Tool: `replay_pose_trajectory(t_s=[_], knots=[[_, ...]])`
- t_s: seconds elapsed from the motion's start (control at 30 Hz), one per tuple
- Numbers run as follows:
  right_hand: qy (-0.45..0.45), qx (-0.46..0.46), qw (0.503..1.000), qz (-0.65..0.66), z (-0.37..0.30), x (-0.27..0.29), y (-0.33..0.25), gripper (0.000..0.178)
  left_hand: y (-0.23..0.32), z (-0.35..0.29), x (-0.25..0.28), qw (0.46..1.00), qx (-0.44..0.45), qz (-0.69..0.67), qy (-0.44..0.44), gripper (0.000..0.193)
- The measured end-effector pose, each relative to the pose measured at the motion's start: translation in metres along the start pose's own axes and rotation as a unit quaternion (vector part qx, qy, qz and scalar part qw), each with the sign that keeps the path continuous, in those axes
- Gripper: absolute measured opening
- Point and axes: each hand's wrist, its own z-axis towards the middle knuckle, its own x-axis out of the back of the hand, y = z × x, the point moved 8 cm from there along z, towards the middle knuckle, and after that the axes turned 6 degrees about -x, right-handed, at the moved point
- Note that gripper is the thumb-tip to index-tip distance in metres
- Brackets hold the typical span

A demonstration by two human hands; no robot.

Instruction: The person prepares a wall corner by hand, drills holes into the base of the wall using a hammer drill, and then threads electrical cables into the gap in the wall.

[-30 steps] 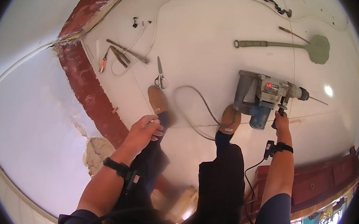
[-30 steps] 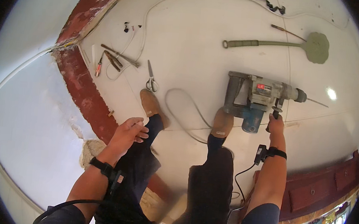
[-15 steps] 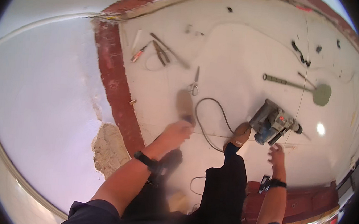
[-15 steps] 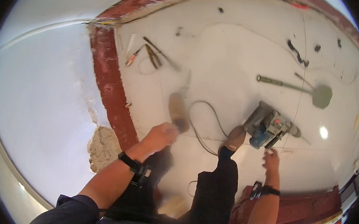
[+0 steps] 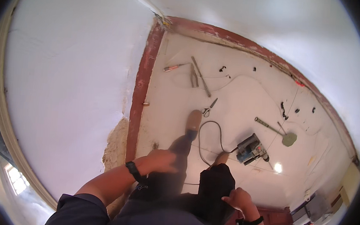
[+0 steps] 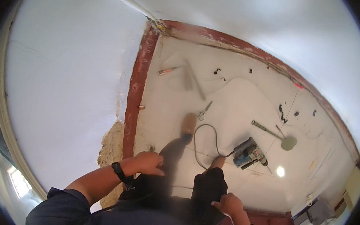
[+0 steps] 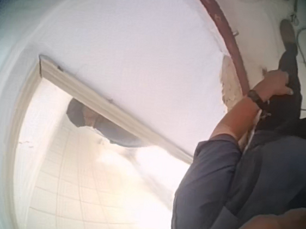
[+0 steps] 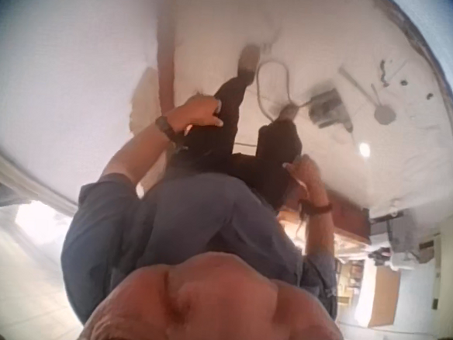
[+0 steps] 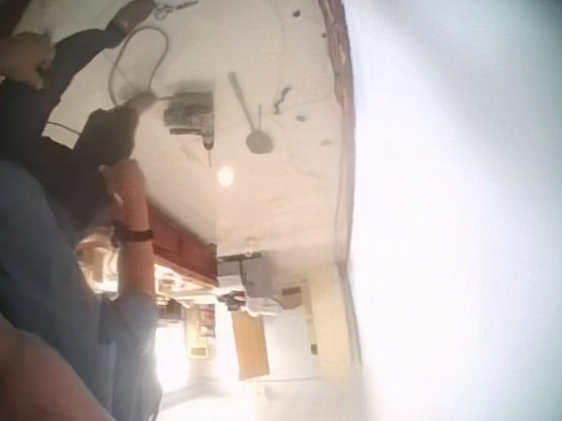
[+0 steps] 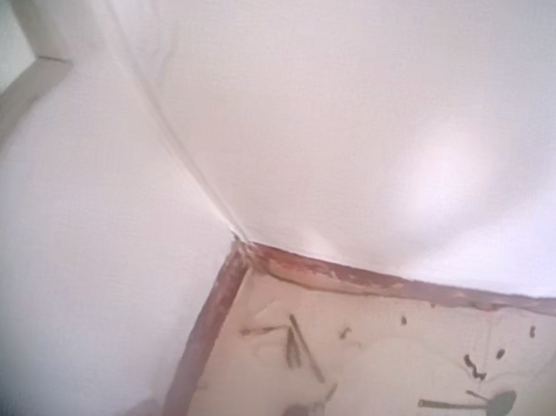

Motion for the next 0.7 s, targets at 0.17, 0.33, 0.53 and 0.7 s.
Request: replay_pose_trajectory(t_s=[0.17, 0.33, 0.53, 0.7], knots=[[0.123, 0.081, 0.989, -0.003, -0.016, 0.108, -0.062, 0.035, -0.026, -0.023, -0.022, 0.999, -0.007, -0.032, -0.032, 0.037], [0.104, 0.140, 0.983, -0.059, -0.020, 0.146, -0.087, 0.027, -0.037, -0.014, -0.027, 0.999, -0.025, -0.021, -0.034, 0.034], [-0.048, 0.267, 0.960, -0.066, -0.044, 0.171, -0.118, 0.027, -0.037, -0.020, -0.014, 0.998, -0.030, -0.058, 0.008, 0.031], [-0.289, 0.320, 0.899, -0.071, -0.061, 0.170, -0.126, 0.030, 0.034, -0.070, 0.031, 0.931, -0.116, -0.340, -0.069, 0.024]])
